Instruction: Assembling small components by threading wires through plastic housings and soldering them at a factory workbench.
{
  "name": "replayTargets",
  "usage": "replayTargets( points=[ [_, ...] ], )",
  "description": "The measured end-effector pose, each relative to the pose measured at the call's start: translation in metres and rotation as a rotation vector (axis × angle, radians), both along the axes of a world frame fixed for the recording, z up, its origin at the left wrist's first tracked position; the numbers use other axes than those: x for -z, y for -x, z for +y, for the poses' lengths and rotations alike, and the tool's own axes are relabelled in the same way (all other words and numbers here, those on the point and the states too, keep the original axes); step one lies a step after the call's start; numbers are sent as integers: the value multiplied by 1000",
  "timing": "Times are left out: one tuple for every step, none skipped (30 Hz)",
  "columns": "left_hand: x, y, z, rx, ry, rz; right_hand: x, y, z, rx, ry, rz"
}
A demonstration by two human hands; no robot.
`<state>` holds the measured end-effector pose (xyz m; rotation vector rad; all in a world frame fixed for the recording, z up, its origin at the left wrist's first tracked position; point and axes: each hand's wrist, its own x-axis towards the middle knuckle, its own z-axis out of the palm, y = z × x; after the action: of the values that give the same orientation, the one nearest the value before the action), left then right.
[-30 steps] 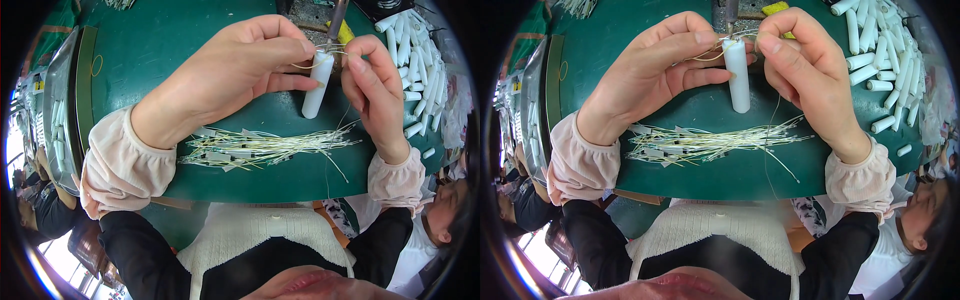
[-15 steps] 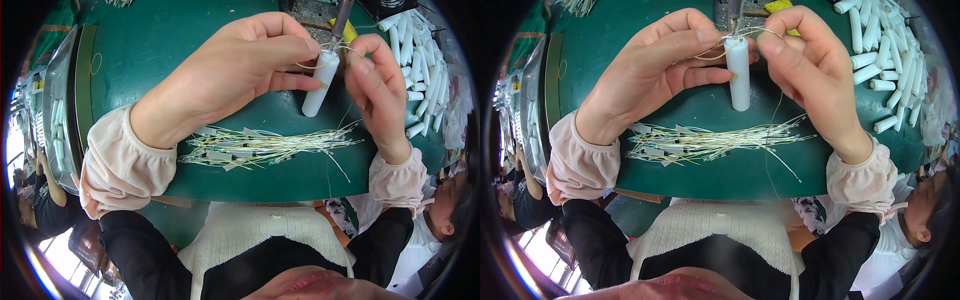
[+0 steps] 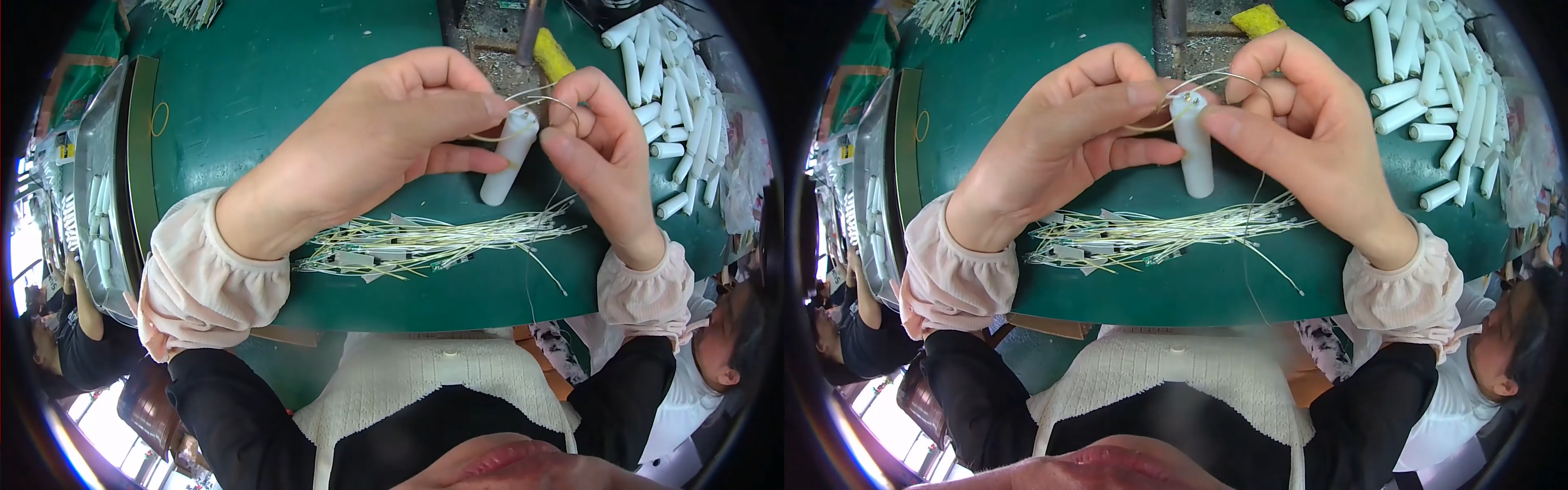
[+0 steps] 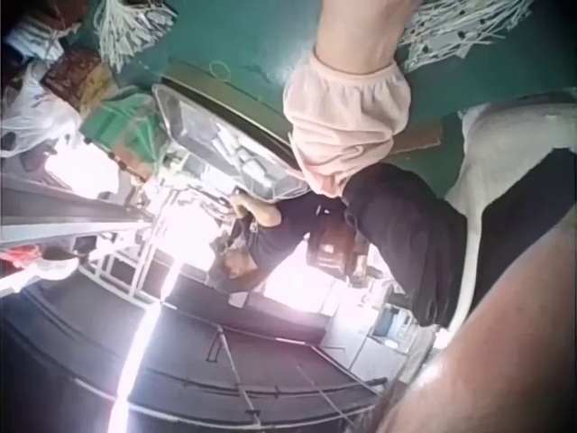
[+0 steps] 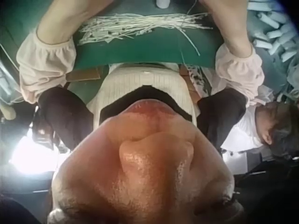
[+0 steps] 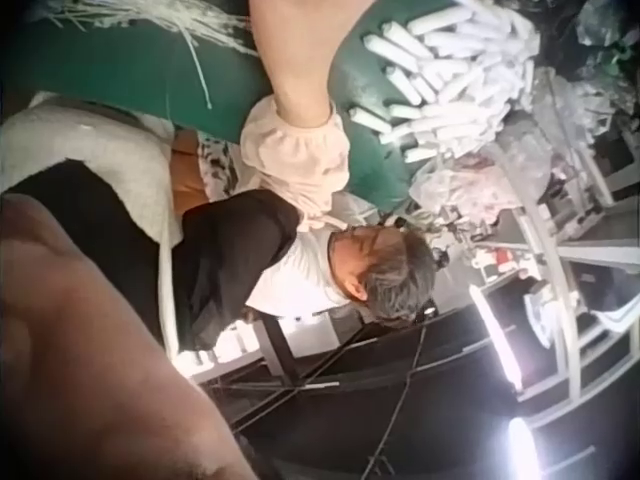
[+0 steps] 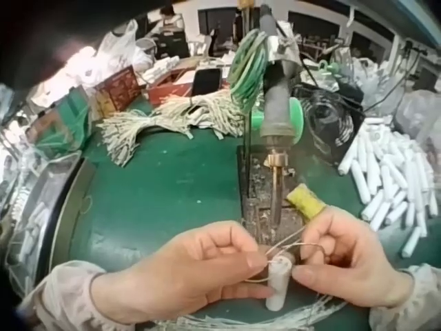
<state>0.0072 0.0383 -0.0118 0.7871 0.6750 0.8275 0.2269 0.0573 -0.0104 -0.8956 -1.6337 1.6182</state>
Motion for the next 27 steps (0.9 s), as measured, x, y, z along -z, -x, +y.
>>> replayTargets(
  points=[
    [-6,0,-4,8,26,44,-9,-5,1,-14,34,-36],
    [-12,-1,-9,15,50,90,-20,-10,1,-30,67,-70],
    [-19,-1,-15,25,33,89,-32,-16,-2,23,-20,-150],
    [-26,-2,-19,37,31,109,-43,-24,-5,136,-86,-154],
    [-34,-2,-25,48,29,129,-52,-34,-8,248,-154,-156],
    [-38,-3,-27,73,-18,138,-55,-57,-15,311,-222,-137],
    [-49,0,-34,97,-30,130,-58,-82,-14,329,-283,-106],
    [-59,6,-40,102,-120,131,-59,-100,-17,350,-369,-83],
    [-70,13,-48,96,-208,136,-62,-113,-21,363,-378,-86],
    [-73,21,-59,42,-290,134,-57,-122,-23,543,-385,-211],
    [-77,33,-70,-10,-374,130,-53,-132,-24,725,-390,-336],
    [-73,51,-79,-4,-423,41,-44,-148,-22,777,-423,-469],
    [-83,73,-103,-25,-464,-16,-30,-161,-15,746,-494,-510],
    [-91,88,-129,-136,-406,146,-17,-171,-8,769,-495,-723],
    [-99,100,-155,-251,-343,307,-8,-180,-3,781,-495,-937],
    [-94,108,-182,-381,-383,396,-2,-187,-7,759,-489,-928],
    [-88,118,-206,-507,-422,488,0,-194,-11,709,-536,-1054],
    [-89,133,-231,-555,-381,597,5,-204,-9,651,-593,-1166],
    [-88,142,-249,-555,-334,621,16,-222,-6,585,-696,-1176],
    [-86,148,-267,-599,-240,706,21,-229,-4,556,-691,-1205],
    [-84,150,-283,-644,-145,792,26,-234,-2,529,-688,-1232],
    [-81,150,-291,-689,-31,919,30,-242,4,524,-723,-1258],
    [-75,151,-296,-684,87,1030,30,-250,6,536,-692,-1264],
    [-69,154,-298,-512,34,1362,28,-255,7,545,-666,-1311],
    [-74,146,-298,-321,-6,1697,31,-257,12,544,-641,-1342],
    [-80,137,-297,-256,-41,1880,34,-259,16,523,-643,-1315],
    [-85,124,-276,-277,-20,1873,32,-260,15,508,-675,-1348]
  ],
)
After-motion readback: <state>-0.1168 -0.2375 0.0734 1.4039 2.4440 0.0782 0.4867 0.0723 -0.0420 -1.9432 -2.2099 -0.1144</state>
